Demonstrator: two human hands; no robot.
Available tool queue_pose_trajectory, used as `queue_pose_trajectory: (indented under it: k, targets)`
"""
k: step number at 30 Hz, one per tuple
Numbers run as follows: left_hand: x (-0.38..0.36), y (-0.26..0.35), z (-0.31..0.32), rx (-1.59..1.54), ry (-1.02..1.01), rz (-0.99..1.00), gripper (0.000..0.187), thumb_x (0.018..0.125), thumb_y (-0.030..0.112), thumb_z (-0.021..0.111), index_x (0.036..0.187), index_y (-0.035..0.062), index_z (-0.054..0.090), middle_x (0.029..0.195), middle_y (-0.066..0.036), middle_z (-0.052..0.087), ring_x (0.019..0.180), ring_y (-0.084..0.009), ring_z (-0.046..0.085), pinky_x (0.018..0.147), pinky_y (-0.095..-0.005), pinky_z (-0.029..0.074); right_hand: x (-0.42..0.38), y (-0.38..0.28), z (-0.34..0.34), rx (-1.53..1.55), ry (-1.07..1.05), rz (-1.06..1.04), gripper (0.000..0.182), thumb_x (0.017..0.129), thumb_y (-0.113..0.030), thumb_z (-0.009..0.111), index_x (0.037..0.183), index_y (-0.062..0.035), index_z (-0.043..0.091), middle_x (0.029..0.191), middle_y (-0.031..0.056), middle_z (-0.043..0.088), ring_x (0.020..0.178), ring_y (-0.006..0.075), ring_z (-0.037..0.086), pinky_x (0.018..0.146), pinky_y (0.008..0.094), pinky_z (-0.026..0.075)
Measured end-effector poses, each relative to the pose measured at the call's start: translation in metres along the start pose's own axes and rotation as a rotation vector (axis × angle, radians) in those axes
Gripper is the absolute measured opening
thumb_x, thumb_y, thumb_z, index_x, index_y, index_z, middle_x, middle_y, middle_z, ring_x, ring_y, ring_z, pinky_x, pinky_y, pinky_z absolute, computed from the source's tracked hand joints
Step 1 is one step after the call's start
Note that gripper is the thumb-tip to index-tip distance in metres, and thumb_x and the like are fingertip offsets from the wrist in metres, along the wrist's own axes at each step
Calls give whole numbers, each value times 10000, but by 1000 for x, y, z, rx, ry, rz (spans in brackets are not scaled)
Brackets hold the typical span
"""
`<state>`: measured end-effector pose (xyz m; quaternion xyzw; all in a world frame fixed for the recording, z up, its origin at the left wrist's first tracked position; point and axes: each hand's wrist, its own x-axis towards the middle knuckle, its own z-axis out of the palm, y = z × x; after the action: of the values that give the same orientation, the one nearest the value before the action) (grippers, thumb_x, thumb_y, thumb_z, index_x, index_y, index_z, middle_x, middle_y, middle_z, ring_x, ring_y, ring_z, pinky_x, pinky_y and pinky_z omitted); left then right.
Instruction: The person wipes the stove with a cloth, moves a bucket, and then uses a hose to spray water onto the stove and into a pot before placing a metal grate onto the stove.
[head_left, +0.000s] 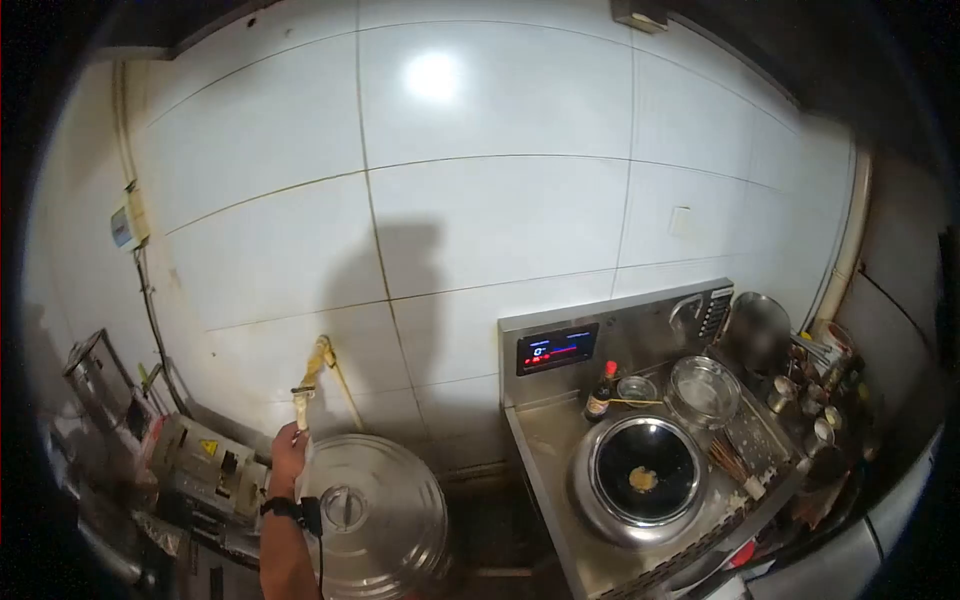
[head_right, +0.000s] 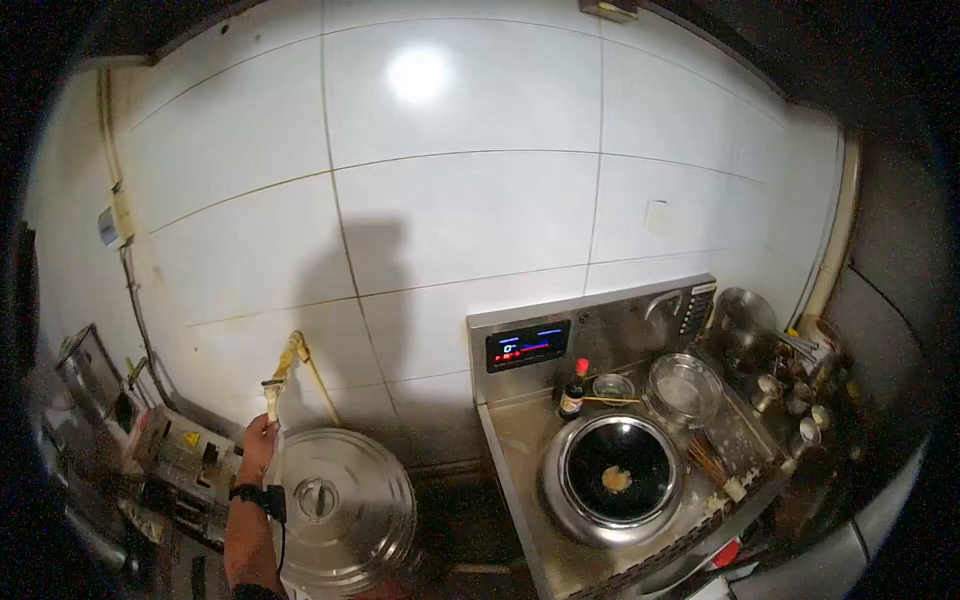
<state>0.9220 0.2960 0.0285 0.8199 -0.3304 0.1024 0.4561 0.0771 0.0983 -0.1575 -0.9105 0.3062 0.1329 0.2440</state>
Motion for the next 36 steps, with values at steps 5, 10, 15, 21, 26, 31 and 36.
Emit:
queue_pose_trajectory:
  k: [5,10,15,21,26,31,36]
  targets:
    - [2,7,16,-21,228,125,243,791,14,702,1030,17,654,1035,-155,655,933,-312,639,798,-376,515,1,0,4,36,72,-27,1165,727,-407,759,1514,25,18,1570,292,-35,1448,474,15,1169,448,221]
    - [-6,43,24,283,461,62,175,777,19,723,887,-10,590,937,-175,642,829,-334,613,748,-408,498,3,-24,-29,-6,-9,31,1106,753,-340,759,1501,61,49,1569,292,-21,1463,423,18,1172,394,234]
    - [-7,55,41,174,422,-175,254,883,97,656,1101,2,569,851,-144,614,743,-263,601,695,-379,485,6,-18,-13,-1,-4,67,1124,748,-418,745,1498,70,65,1563,308,22,1461,430,20,1193,412,162]
    - [-1,-1,32,-297,147,-9,254,973,136,530,1170,-22,559,842,-109,618,759,-194,626,692,-337,471,8,-12,2,-51,38,77,1098,772,-507,698,1504,53,100,1574,287,13,1464,425,29,1185,427,167]
    - [1,17,34,-54,273,-29,217,955,147,557,980,-57,628,727,-151,634,677,-258,622,642,-379,470,3,-21,-18,161,50,97,1098,776,-503,701,1516,24,85,1578,275,23,1466,412,45,1172,426,201]
    - [1,32,49,404,467,-53,276,937,229,609,884,-42,607,736,-217,625,655,-401,581,605,-459,453,-3,-56,-65,435,17,246,1140,742,-336,773,1521,12,18,1582,263,32,1472,378,64,1162,376,237]
    - [-3,41,56,519,518,-112,294,933,259,620,836,-16,577,723,-204,620,656,-400,583,607,-468,457,4,-26,-18,206,84,166,1155,698,-226,794,1519,11,18,1584,253,28,1467,377,92,1148,362,277]
